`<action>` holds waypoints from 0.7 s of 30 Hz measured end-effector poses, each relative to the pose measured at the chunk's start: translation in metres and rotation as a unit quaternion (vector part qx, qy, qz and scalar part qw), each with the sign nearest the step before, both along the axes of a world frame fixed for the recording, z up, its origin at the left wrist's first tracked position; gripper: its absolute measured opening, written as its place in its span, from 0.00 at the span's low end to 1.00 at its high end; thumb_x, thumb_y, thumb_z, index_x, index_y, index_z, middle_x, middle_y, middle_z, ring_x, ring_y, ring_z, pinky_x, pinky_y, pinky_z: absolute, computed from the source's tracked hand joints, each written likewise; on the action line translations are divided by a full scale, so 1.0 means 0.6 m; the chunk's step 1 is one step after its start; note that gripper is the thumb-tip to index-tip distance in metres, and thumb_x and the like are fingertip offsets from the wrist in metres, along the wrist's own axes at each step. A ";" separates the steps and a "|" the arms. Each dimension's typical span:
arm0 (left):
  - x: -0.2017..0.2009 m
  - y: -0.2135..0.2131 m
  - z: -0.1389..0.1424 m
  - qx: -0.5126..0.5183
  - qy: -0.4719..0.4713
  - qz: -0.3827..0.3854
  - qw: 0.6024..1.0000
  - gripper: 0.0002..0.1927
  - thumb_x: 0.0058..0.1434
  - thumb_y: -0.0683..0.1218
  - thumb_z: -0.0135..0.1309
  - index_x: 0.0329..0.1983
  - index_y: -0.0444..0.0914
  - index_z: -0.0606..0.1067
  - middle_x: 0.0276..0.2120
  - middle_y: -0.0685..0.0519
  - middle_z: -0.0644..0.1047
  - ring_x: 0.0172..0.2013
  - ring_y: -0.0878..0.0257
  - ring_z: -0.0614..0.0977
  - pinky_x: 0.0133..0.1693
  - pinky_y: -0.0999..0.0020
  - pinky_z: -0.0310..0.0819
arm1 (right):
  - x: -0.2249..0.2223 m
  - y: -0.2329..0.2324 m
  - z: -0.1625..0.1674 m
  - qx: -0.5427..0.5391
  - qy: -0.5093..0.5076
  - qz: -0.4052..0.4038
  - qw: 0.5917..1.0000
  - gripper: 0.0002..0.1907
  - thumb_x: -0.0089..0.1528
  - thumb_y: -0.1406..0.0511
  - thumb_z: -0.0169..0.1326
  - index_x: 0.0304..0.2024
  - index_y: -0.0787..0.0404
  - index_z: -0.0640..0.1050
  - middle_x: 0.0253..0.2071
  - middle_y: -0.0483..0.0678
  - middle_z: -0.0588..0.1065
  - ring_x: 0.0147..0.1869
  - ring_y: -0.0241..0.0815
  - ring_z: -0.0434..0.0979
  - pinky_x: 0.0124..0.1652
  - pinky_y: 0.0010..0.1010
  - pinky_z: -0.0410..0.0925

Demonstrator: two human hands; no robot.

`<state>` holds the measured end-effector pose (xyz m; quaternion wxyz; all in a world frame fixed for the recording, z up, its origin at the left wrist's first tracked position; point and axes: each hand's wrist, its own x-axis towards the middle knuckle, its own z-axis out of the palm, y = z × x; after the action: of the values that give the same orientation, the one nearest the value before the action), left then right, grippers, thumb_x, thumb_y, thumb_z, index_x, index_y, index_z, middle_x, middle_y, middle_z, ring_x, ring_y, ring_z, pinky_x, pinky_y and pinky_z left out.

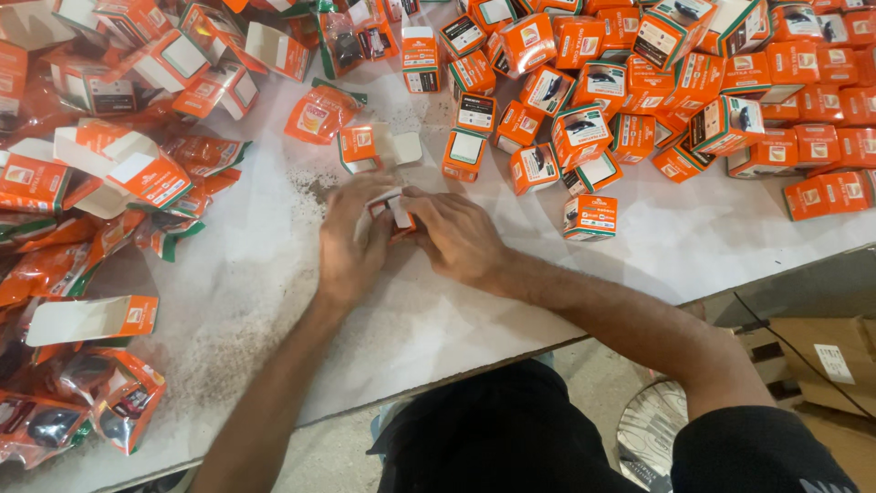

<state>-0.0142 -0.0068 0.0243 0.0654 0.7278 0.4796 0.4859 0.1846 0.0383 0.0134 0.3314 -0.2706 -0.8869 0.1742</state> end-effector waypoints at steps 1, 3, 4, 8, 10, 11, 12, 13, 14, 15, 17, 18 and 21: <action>0.001 -0.006 0.006 -0.009 -0.014 -0.030 0.999 0.19 0.59 0.31 0.55 0.54 0.32 0.75 0.54 0.42 0.79 0.55 0.44 0.82 0.58 0.56 0.76 | 0.002 0.002 -0.002 -0.042 -0.002 -0.004 0.999 0.29 0.58 0.71 0.63 0.59 0.61 0.67 0.50 0.53 0.77 0.55 0.58 0.79 0.52 0.47 0.70; -0.002 -0.016 0.016 -0.029 -0.041 -0.090 0.995 0.20 0.59 0.30 0.52 0.56 0.34 0.75 0.58 0.43 0.78 0.58 0.46 0.83 0.60 0.60 0.78 | 0.003 0.003 -0.005 -0.002 0.036 0.000 0.999 0.29 0.57 0.73 0.62 0.58 0.61 0.64 0.53 0.55 0.77 0.54 0.59 0.79 0.52 0.46 0.70; -0.005 -0.019 0.019 -0.024 -0.006 -0.096 0.995 0.20 0.57 0.33 0.57 0.54 0.33 0.74 0.58 0.41 0.77 0.59 0.44 0.81 0.60 0.57 0.76 | 0.003 0.003 -0.006 0.014 0.055 0.005 0.998 0.29 0.57 0.74 0.61 0.57 0.61 0.62 0.54 0.56 0.77 0.54 0.59 0.79 0.52 0.46 0.70; -0.007 -0.021 0.014 -0.029 0.042 -0.069 0.996 0.18 0.56 0.36 0.63 0.49 0.33 0.75 0.59 0.39 0.76 0.61 0.42 0.78 0.60 0.54 0.75 | 0.002 0.004 -0.005 -0.008 0.037 0.011 0.999 0.33 0.54 0.73 0.62 0.59 0.62 0.62 0.51 0.58 0.77 0.52 0.61 0.78 0.49 0.48 0.70; -0.004 -0.018 0.008 -0.046 0.003 -0.059 0.997 0.14 0.59 0.36 0.62 0.48 0.33 0.75 0.59 0.41 0.77 0.62 0.43 0.79 0.60 0.55 0.77 | 0.003 0.006 -0.004 -0.020 0.030 0.011 0.999 0.32 0.55 0.72 0.62 0.59 0.61 0.63 0.50 0.57 0.77 0.52 0.61 0.78 0.49 0.49 0.70; -0.003 -0.017 0.006 -0.053 -0.023 -0.070 0.996 0.13 0.60 0.36 0.62 0.47 0.33 0.75 0.58 0.42 0.78 0.62 0.44 0.79 0.61 0.55 0.77 | 0.004 0.007 -0.004 -0.030 0.026 0.010 0.999 0.32 0.56 0.72 0.62 0.59 0.61 0.63 0.49 0.56 0.77 0.53 0.61 0.78 0.50 0.49 0.70; -0.004 -0.017 0.005 -0.059 -0.049 -0.079 0.994 0.11 0.62 0.36 0.62 0.47 0.33 0.75 0.58 0.42 0.78 0.62 0.44 0.80 0.61 0.54 0.77 | 0.005 0.008 -0.005 -0.040 0.023 0.011 0.999 0.31 0.57 0.72 0.61 0.60 0.60 0.64 0.48 0.55 0.77 0.53 0.61 0.79 0.50 0.49 0.70; -0.005 -0.017 0.004 -0.045 -0.011 -0.082 0.996 0.11 0.62 0.37 0.63 0.45 0.33 0.75 0.59 0.41 0.77 0.63 0.43 0.78 0.62 0.53 0.76 | 0.006 0.008 -0.007 -0.049 0.020 0.009 0.999 0.30 0.58 0.72 0.61 0.61 0.60 0.65 0.48 0.55 0.77 0.53 0.61 0.79 0.50 0.49 0.70; -0.007 -0.018 0.004 -0.030 0.027 -0.087 0.995 0.11 0.62 0.37 0.64 0.44 0.32 0.74 0.60 0.41 0.76 0.64 0.42 0.76 0.63 0.52 0.75 | 0.006 0.009 -0.010 -0.027 0.033 0.018 0.999 0.29 0.58 0.72 0.60 0.60 0.59 0.66 0.50 0.55 0.76 0.54 0.61 0.78 0.52 0.49 0.70; -0.009 -0.020 0.005 -0.018 0.063 -0.091 0.994 0.11 0.61 0.38 0.64 0.43 0.32 0.74 0.62 0.40 0.75 0.66 0.41 0.75 0.63 0.52 0.73 | 0.006 0.008 -0.013 -0.006 0.044 0.028 0.999 0.28 0.58 0.73 0.60 0.59 0.59 0.66 0.53 0.56 0.76 0.55 0.61 0.78 0.53 0.49 0.70; -0.014 -0.026 0.006 0.007 0.143 -0.075 0.987 0.10 0.60 0.38 0.62 0.43 0.32 0.75 0.64 0.38 0.73 0.67 0.40 0.71 0.66 0.44 0.66 | 0.005 0.005 -0.017 0.023 0.041 0.041 0.998 0.25 0.57 0.72 0.59 0.56 0.57 0.68 0.57 0.57 0.75 0.57 0.61 0.77 0.54 0.48 0.70; -0.016 -0.028 0.007 0.019 0.184 -0.067 0.981 0.10 0.59 0.38 0.61 0.43 0.32 0.75 0.65 0.37 0.71 0.68 0.40 0.69 0.67 0.41 0.62 | 0.004 0.005 -0.016 0.031 0.027 0.043 0.998 0.23 0.57 0.72 0.60 0.53 0.55 0.69 0.58 0.58 0.74 0.58 0.61 0.76 0.55 0.49 0.69; -0.021 -0.028 0.009 0.003 0.142 -0.074 0.987 0.13 0.62 0.41 0.61 0.50 0.35 0.77 0.66 0.40 0.70 0.70 0.43 0.65 0.70 0.40 0.55 | 0.009 0.014 0.003 0.054 -0.027 0.043 0.997 0.24 0.52 0.71 0.59 0.51 0.54 0.71 0.61 0.58 0.72 0.58 0.62 0.75 0.54 0.52 0.68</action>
<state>-0.0271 -0.0233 0.0295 0.0307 0.8233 0.4272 0.3725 0.1901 0.0468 0.0150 0.3137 -0.2184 -0.9145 0.1329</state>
